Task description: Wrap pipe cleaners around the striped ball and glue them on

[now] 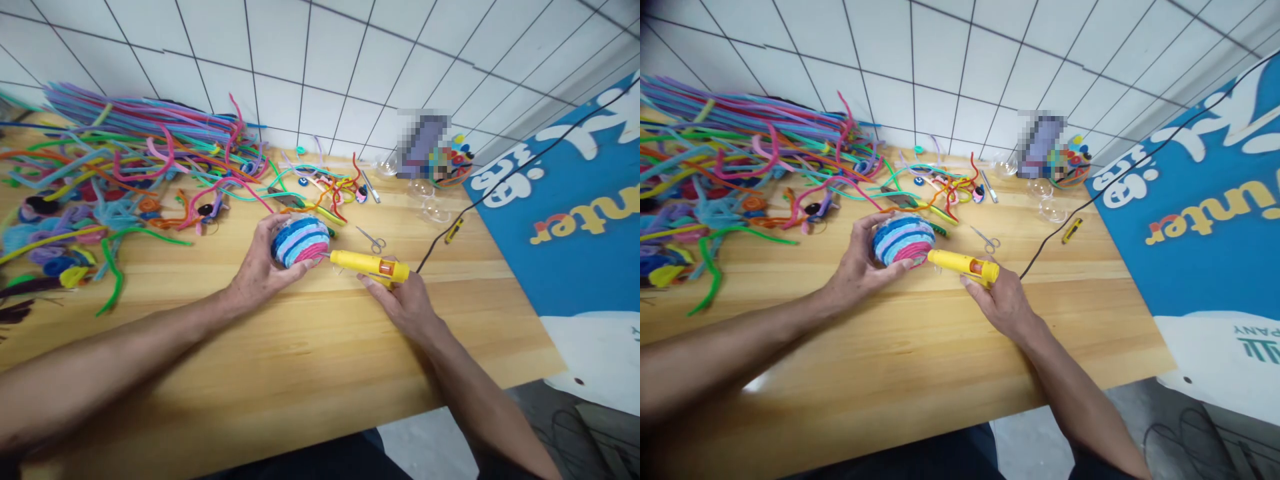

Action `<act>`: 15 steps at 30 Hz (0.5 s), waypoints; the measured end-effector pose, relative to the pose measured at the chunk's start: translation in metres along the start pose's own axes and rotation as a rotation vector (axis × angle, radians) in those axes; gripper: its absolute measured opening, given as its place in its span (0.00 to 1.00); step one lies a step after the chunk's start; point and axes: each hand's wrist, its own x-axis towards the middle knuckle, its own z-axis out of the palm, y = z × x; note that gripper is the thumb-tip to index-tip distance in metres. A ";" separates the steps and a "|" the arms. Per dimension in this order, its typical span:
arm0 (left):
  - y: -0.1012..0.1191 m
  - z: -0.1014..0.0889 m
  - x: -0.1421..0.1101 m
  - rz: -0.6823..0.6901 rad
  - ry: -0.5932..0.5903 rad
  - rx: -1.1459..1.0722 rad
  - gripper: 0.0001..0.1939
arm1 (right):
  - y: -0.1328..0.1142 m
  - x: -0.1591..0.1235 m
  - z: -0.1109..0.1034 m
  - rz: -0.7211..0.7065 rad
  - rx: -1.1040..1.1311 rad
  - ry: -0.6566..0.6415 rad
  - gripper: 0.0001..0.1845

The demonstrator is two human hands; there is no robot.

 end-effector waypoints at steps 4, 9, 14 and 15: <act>0.002 -0.002 0.000 -0.004 -0.008 0.010 0.46 | 0.001 0.001 -0.001 0.064 0.076 0.006 0.12; 0.002 -0.004 0.000 -0.029 -0.002 0.014 0.46 | 0.029 0.018 -0.026 0.233 0.192 0.209 0.17; 0.002 -0.004 0.002 -0.082 -0.005 -0.010 0.46 | 0.092 0.040 -0.049 0.441 -0.142 0.505 0.24; 0.002 -0.004 0.002 -0.090 -0.010 -0.018 0.46 | 0.102 0.042 -0.048 0.410 -0.202 0.449 0.25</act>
